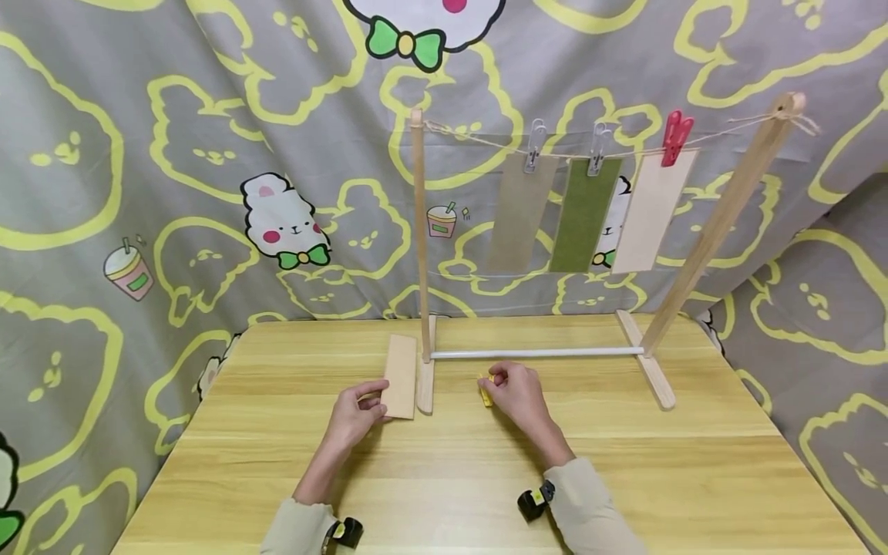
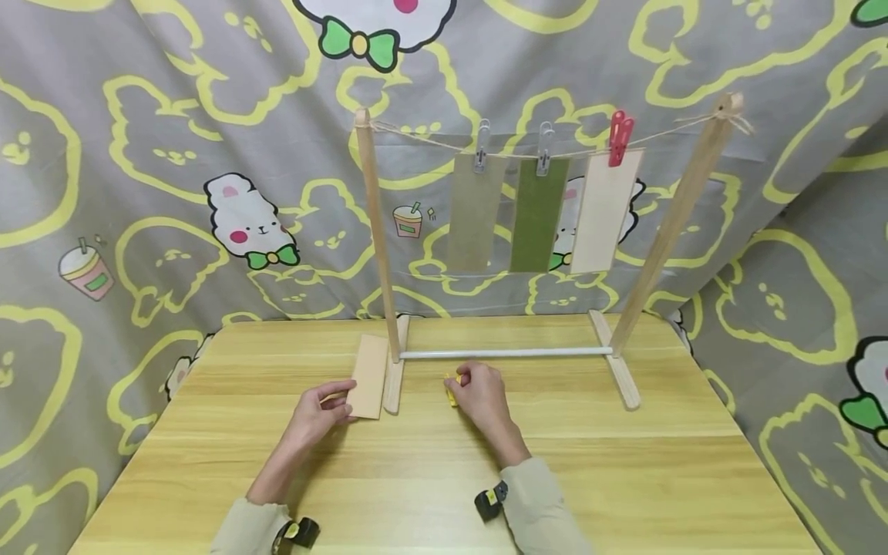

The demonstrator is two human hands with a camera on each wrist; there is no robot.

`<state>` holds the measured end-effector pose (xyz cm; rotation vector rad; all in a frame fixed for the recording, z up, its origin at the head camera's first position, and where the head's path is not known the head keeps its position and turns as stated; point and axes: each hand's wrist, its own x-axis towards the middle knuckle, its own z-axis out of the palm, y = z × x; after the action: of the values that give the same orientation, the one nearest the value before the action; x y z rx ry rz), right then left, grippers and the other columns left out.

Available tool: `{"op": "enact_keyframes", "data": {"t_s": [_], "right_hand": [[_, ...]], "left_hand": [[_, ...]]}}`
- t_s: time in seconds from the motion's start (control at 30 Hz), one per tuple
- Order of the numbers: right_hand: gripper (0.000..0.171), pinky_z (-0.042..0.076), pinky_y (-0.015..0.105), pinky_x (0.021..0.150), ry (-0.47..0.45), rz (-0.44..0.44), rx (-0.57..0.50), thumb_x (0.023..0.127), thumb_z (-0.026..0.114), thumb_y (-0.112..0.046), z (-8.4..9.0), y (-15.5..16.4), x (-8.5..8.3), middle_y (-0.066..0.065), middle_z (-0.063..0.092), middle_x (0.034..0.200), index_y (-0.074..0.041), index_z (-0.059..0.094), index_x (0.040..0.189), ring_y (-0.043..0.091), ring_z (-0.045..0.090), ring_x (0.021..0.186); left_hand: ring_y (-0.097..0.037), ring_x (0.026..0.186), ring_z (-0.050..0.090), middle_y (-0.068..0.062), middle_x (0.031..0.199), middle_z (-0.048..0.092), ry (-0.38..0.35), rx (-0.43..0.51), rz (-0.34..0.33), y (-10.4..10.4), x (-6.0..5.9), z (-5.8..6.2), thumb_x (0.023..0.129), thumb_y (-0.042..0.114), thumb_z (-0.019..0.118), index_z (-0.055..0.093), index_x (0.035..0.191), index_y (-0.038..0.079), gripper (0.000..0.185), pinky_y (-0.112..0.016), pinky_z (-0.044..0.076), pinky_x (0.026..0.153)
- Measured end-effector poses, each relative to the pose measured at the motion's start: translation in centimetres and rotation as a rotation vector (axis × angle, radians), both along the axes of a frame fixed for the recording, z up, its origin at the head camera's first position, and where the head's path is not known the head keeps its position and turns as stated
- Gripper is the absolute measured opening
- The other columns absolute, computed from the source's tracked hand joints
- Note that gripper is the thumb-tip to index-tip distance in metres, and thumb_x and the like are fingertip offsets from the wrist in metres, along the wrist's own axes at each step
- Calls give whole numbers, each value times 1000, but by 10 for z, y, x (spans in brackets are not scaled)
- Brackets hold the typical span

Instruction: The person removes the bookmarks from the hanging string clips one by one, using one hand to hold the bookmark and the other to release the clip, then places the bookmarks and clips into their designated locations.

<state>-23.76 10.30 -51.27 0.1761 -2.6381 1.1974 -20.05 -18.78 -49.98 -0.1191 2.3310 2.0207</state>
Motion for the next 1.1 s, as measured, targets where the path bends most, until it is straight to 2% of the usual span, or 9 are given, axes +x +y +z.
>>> {"op": "enact_keyframes", "data": {"t_s": [0.3, 0.53, 0.67, 0.77, 0.93, 1.0, 1.1], "right_hand": [[24, 54, 36, 69, -34, 33, 81, 85, 85, -16, 5, -21, -2, -3, 60, 69, 3, 76, 95, 12, 55, 66], [23, 56, 39, 72, -16, 44, 139, 84, 85, -17, 7, -31, -3, -3, 57, 66, 2, 75, 91, 15, 55, 66], [24, 56, 38, 71, -17, 51, 154, 84, 85, -17, 8, -35, -2, 0, 59, 68, 4, 74, 92, 15, 56, 66], [24, 56, 37, 68, -13, 56, 161, 84, 85, -15, 9, -37, -2, 2, 59, 68, 4, 74, 91, 15, 55, 65], [24, 55, 35, 65, -36, 55, 163, 84, 85, -15, 11, -40, 0, 2, 58, 68, 5, 73, 90, 15, 54, 63], [25, 56, 34, 65, -50, 53, 157, 85, 84, -15, 10, -40, 0, 4, 60, 70, 6, 72, 91, 16, 55, 64], [25, 57, 35, 66, -63, 54, 145, 86, 83, -15, 11, -40, 2, 9, 66, 77, 7, 73, 92, 17, 58, 67]], "left_hand": [[-20, 84, 58, -32, 131, 58, -9, -12, -8, -1, -1, 0, 88, -24, 59, 59, 131, -16, 44, -38, 63, 78], [-22, 89, 64, -35, 139, 53, -15, -37, -40, -1, 0, 1, 87, -26, 58, 55, 135, -16, 49, -38, 62, 79], [-24, 87, 66, -32, 131, 58, -38, -49, -34, -1, 1, 2, 86, -25, 61, 57, 135, -14, 50, -36, 62, 78], [-28, 92, 67, -31, 126, 61, -27, -77, -34, -1, 0, 3, 86, -22, 65, 59, 133, -14, 49, -31, 62, 75], [-40, 113, 64, -33, 133, 59, 22, -135, -62, -4, 1, 4, 89, -12, 68, 59, 131, -16, 43, -22, 58, 79], [-43, 119, 61, -33, 136, 58, 32, -139, -67, -5, 2, 5, 91, -10, 67, 59, 130, -16, 41, -22, 57, 82], [-44, 121, 60, -33, 134, 59, 40, -142, -63, -6, 3, 6, 93, -8, 66, 60, 129, -16, 38, -23, 57, 84]]}}
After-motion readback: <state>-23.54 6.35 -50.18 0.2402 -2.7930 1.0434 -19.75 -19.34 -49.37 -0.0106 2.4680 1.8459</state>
